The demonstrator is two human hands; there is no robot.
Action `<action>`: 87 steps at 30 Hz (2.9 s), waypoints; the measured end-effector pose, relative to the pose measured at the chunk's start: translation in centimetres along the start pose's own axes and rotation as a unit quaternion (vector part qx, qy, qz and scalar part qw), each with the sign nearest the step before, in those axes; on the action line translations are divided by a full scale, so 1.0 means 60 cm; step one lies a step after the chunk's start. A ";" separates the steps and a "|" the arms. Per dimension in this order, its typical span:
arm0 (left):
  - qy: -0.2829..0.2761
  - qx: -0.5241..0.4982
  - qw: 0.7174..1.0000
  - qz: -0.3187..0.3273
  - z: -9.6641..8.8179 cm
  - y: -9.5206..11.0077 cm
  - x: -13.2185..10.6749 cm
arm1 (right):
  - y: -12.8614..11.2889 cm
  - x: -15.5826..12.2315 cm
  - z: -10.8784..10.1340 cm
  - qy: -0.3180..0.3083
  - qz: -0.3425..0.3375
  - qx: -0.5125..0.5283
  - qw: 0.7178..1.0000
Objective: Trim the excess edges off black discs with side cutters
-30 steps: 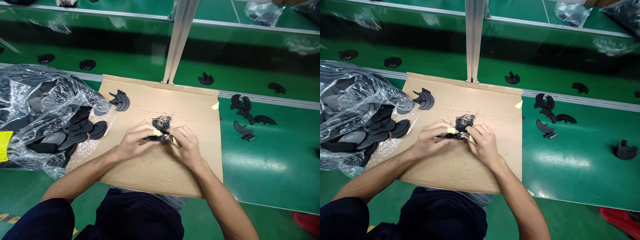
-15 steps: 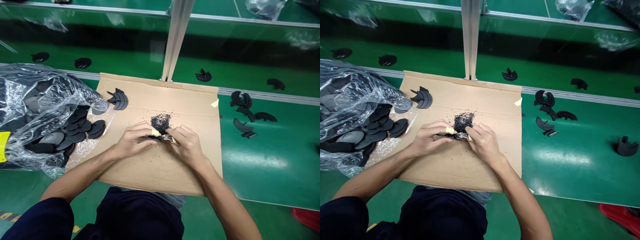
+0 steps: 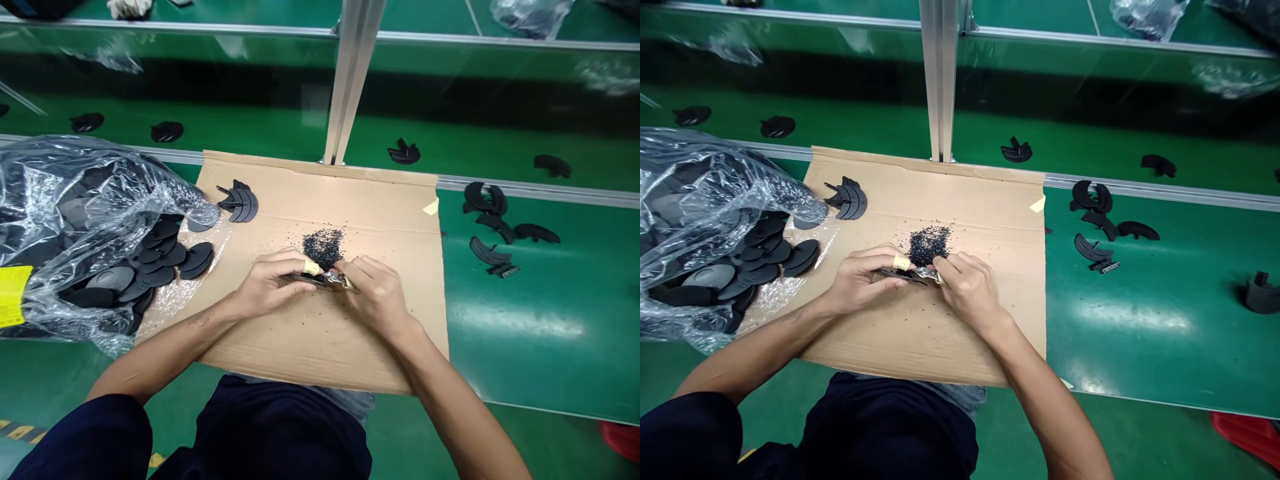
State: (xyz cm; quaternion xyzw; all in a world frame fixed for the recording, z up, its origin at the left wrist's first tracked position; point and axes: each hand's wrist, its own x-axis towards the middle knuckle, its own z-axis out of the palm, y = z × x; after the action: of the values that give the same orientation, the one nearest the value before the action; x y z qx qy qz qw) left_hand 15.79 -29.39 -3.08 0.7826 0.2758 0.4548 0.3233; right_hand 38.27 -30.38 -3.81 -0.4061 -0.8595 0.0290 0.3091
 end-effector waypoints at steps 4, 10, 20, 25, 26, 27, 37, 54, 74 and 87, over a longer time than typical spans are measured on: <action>0.003 0.009 1.000 0.000 -0.002 0.000 0.002 | 0.003 -0.003 0.002 -0.010 0.020 0.066 0.998; -0.009 0.022 1.000 -0.013 -0.016 0.004 0.007 | 0.020 -0.005 0.010 -0.005 0.066 0.016 0.998; 0.156 -0.042 0.971 -0.177 -0.007 -0.023 0.004 | -0.005 0.012 -0.005 -0.044 0.142 0.060 0.987; 0.184 -0.167 0.951 -0.186 -0.013 -0.037 0.011 | -0.010 0.011 -0.008 0.010 0.127 0.140 0.982; 0.180 -0.180 0.949 -0.186 -0.013 -0.036 0.012 | -0.009 0.013 -0.008 0.020 0.126 0.149 0.981; 0.178 -0.187 0.948 -0.187 -0.012 -0.034 0.011 | -0.009 0.016 -0.007 0.026 0.124 0.154 0.980; 0.131 -0.084 0.977 -0.142 0.007 -0.034 0.002 | 0.000 0.048 -0.007 -0.016 -0.041 0.113 0.993; 0.154 -0.058 0.967 -0.193 0.016 -0.040 -0.002 | 0.019 0.017 -0.036 -0.070 0.164 0.146 0.973; 0.041 0.059 0.997 0.021 -0.009 -0.034 -0.002 | 0.045 0.018 -0.021 -0.028 -0.037 0.051 0.998; 0.031 0.058 0.997 0.027 -0.009 -0.035 -0.004 | 0.042 0.014 -0.024 -0.062 -0.022 0.051 0.997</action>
State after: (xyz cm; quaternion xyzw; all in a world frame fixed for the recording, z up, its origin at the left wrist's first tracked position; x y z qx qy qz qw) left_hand 14.95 -28.08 -4.60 0.7927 0.2903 0.4710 0.2558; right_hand 40.38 -28.40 -2.97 -0.3685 -0.8831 0.0914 0.2757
